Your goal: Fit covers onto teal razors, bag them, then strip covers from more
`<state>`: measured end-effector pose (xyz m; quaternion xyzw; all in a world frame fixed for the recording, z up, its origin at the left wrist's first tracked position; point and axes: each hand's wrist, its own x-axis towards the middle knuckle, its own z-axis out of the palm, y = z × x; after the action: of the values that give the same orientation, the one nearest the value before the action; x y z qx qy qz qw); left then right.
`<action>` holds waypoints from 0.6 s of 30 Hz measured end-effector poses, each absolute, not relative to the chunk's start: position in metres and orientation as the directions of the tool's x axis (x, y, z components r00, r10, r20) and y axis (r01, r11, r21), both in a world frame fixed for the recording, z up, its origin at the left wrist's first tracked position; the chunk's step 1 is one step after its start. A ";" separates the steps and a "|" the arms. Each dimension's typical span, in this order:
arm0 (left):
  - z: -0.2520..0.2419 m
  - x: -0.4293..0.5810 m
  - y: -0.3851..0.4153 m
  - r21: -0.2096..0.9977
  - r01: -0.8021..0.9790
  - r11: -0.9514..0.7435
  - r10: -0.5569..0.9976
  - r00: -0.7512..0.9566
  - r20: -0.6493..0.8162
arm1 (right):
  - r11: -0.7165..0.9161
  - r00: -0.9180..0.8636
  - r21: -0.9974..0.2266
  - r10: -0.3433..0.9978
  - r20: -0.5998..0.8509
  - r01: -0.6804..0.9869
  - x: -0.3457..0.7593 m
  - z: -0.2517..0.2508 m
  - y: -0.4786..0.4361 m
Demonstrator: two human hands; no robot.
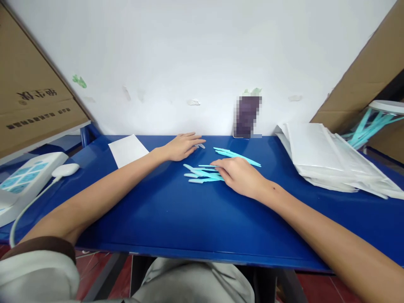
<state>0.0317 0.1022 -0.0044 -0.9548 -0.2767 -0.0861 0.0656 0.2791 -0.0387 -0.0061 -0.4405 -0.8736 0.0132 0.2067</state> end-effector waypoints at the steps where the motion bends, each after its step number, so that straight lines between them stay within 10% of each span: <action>1: -0.006 0.038 0.106 -0.089 0.526 -0.846 0.506 0.844 0.174 | 0.612 -0.533 -0.223 0.780 0.328 0.758 0.279 -0.004 -0.040; 10: -0.015 0.042 0.099 -0.024 0.447 -0.894 0.413 0.845 0.339 | 0.480 -0.367 -0.286 0.854 0.368 0.830 0.295 -0.003 -0.028; 18: -0.026 0.062 0.075 0.835 0.118 -0.537 0.775 0.462 0.432 | 0.343 -0.251 -0.212 0.896 0.365 0.915 0.292 -0.001 -0.030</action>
<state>0.0625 0.0745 -0.0258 -0.7646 -0.2920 -0.4286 -0.3827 0.2925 -0.0296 -0.0013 -0.5728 -0.7907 -0.0218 0.2152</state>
